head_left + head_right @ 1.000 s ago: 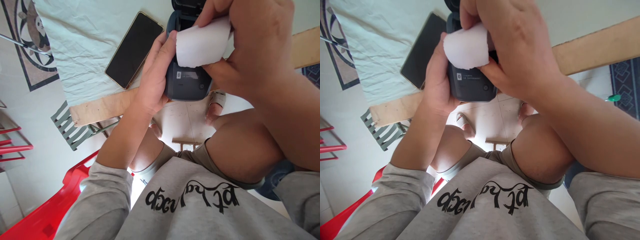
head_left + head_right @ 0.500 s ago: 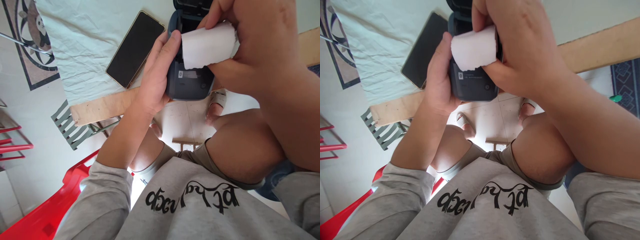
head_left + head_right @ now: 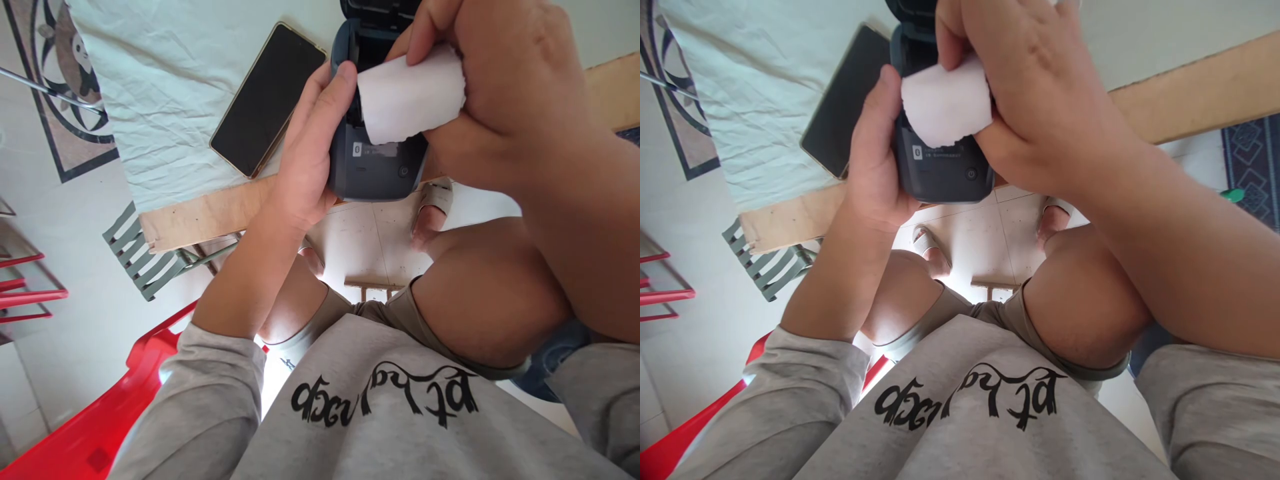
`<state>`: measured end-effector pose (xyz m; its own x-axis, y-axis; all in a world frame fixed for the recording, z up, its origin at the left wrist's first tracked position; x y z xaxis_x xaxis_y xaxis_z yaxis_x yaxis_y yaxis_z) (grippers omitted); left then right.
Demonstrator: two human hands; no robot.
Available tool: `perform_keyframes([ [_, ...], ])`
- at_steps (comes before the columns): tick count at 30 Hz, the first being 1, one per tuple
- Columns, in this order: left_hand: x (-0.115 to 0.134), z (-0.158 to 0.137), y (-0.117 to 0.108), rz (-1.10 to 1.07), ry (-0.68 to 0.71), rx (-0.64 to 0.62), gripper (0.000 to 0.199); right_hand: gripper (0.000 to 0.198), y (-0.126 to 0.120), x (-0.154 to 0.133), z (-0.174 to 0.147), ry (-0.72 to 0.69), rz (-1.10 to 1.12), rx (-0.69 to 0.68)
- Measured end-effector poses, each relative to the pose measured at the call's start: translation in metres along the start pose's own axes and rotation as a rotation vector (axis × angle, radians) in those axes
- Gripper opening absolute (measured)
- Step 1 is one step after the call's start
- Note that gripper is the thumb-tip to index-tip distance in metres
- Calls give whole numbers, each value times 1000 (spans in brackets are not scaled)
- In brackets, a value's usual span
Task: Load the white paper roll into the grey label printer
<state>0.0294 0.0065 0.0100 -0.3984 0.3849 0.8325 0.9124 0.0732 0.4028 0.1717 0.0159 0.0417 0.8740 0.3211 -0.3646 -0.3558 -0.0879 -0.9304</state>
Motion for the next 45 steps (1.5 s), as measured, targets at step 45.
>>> perform_keyframes([
  [45, -4, -1, 3, 6, 179, -159, 20, 34, 0, 5, 0, -165, 36, 132],
])
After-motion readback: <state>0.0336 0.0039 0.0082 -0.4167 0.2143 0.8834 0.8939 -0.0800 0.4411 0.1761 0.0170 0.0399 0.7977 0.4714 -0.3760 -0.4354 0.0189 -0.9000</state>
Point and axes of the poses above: each hand's wrist, its own z-axis towards the middle knuckle, its own y-axis out of the palm, x = y × z, the point moved 2 cm from there along z, towards the middle knuckle, and after that the axes turned 3 degrees about y, right-handed, at the moved point
